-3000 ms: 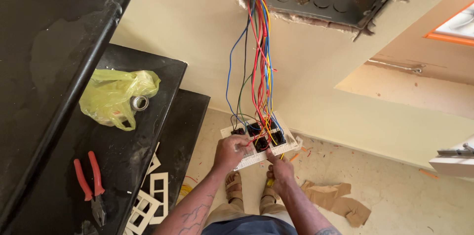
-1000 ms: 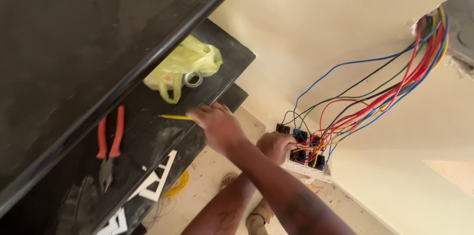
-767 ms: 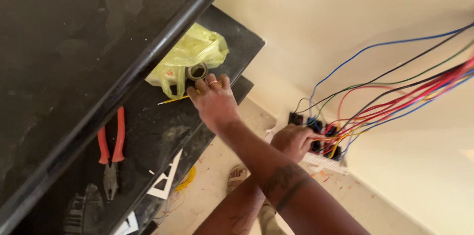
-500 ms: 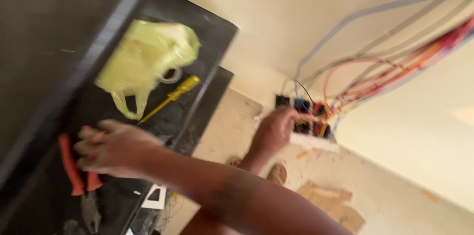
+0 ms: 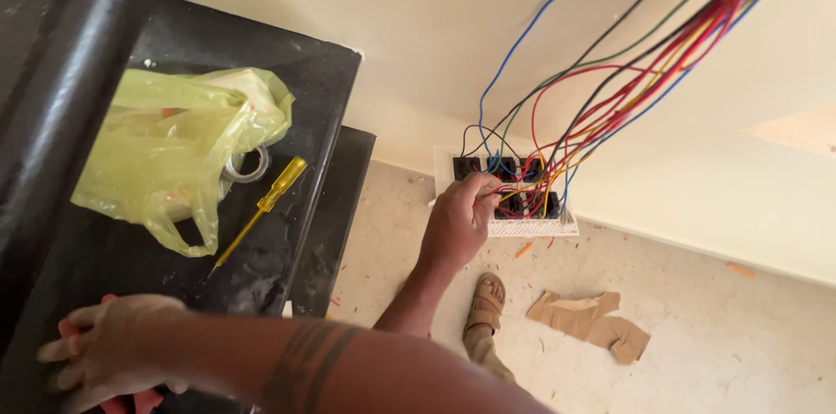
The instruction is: The person installs an electrical switch onto a wall-mounted panel by connecting multiple colored wires and securing them with a screwdriver and pliers.
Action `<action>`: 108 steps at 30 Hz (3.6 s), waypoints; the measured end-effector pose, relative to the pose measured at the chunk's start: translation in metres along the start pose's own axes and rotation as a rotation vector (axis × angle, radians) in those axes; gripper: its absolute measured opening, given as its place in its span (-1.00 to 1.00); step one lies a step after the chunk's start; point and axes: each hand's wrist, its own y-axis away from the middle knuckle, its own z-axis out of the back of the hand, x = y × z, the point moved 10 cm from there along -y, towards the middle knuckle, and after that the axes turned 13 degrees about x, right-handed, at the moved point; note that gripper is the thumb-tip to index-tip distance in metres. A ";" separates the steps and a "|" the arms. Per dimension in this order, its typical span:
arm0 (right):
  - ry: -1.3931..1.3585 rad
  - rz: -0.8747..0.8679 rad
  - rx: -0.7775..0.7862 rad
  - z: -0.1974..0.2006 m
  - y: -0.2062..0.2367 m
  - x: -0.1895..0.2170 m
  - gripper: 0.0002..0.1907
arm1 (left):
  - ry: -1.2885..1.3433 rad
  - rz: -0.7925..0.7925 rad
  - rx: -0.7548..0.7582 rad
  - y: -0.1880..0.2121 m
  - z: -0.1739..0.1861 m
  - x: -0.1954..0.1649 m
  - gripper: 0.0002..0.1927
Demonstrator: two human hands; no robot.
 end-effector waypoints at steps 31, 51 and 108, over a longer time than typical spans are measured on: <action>-1.475 -1.394 -0.965 -0.212 0.442 0.155 -0.61 | -0.463 -0.285 -0.345 0.045 -0.029 -0.031 -0.84; -2.135 -1.279 -1.328 -0.332 0.420 0.131 -0.47 | -0.914 -0.554 0.118 0.035 -0.064 -0.011 -0.66; -1.355 -1.514 -1.406 -0.313 0.446 0.123 -0.58 | -0.453 -0.291 0.211 0.035 -0.066 0.024 -0.92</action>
